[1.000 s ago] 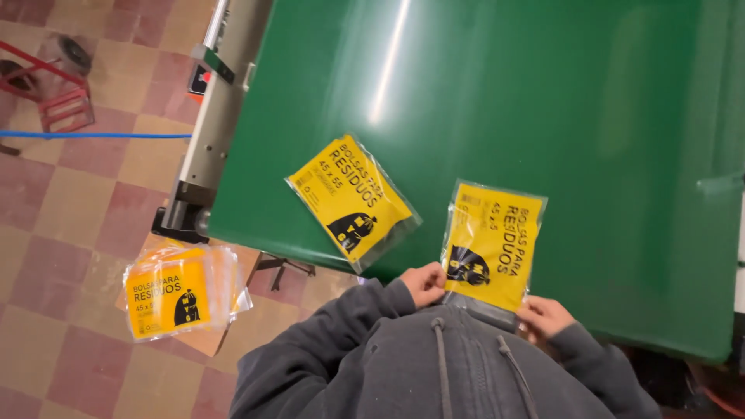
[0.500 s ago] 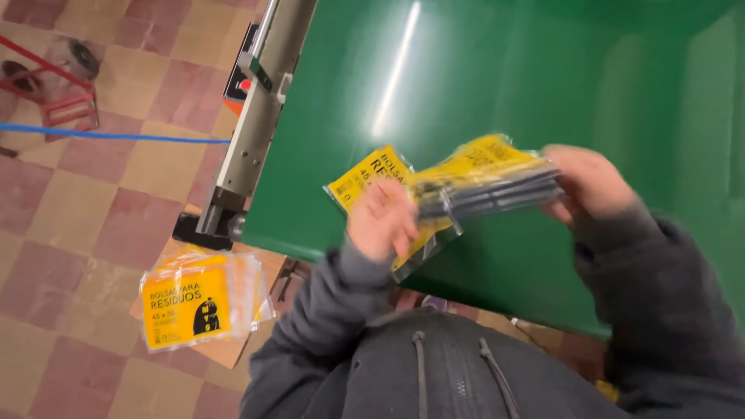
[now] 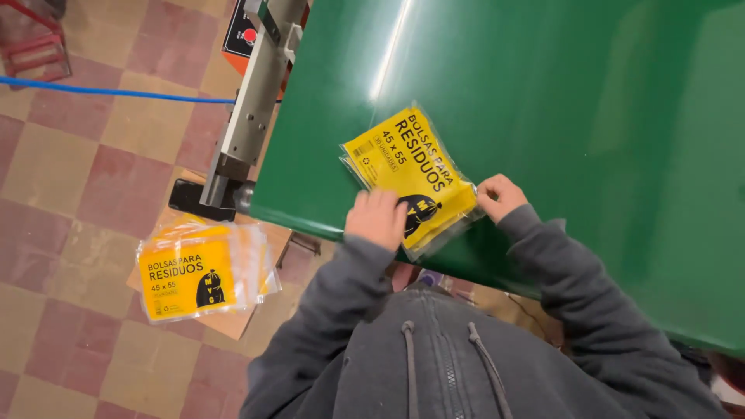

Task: Folding black plastic garbage bags and inserting them into yellow printed packaging sleeves.

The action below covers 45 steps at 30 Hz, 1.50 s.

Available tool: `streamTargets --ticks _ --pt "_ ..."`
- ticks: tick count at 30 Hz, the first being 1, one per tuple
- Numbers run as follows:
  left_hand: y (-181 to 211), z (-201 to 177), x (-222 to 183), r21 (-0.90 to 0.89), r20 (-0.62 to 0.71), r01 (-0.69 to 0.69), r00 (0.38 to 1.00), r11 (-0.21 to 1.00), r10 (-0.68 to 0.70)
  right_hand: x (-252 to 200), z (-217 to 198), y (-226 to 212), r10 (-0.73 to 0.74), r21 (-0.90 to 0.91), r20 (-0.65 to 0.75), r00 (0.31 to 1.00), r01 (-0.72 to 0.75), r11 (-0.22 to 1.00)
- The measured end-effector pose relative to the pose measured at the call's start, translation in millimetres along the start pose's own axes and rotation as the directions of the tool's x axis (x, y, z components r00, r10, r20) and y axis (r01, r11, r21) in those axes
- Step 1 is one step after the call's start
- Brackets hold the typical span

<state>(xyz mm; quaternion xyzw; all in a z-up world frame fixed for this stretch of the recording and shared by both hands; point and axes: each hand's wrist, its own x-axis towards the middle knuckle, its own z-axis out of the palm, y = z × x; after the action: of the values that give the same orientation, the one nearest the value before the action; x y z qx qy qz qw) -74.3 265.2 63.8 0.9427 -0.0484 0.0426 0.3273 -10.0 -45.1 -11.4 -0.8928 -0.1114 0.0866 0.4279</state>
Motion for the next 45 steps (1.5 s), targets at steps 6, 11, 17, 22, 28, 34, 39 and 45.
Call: streamTargets --ticks 6,11,17,22,28,34,39,45 --pt "14 84 75 0.303 -0.014 -0.013 1.0 0.953 0.018 -4 4 20 0.145 0.037 0.006 0.989 -0.146 0.989" --pt "41 64 64 0.369 0.237 0.123 0.946 0.921 -0.221 -5 8 30 0.32 0.088 0.079 0.944 -0.326 0.941" --pt "44 75 59 0.422 0.221 0.139 0.943 0.896 -0.25 -5 13 34 0.444 0.486 0.149 0.884 -0.456 0.745" --pt "38 84 61 0.409 0.166 0.121 0.965 0.905 -0.204 3 20 43 0.542 0.466 0.294 0.787 -0.613 0.638" --pt "26 81 50 0.315 0.108 0.143 0.977 0.938 -0.185 -9 2 -37 0.597 0.28 0.062 0.8 -0.588 0.759" --pt "-7 74 35 0.037 -0.121 -0.043 0.991 0.998 0.047 -33 -33 -206 0.159 -0.277 -0.391 0.906 -0.281 0.919" --pt "65 -13 39 -0.254 -0.284 -0.671 0.74 0.697 0.609 -85 -66 -308 -0.352 -0.538 -0.446 0.823 0.068 0.84" --pt "123 16 12 -0.698 0.016 -0.575 0.584 0.427 0.812 -165 -82 -327 -0.502 -0.759 -0.427 0.752 0.003 0.651"
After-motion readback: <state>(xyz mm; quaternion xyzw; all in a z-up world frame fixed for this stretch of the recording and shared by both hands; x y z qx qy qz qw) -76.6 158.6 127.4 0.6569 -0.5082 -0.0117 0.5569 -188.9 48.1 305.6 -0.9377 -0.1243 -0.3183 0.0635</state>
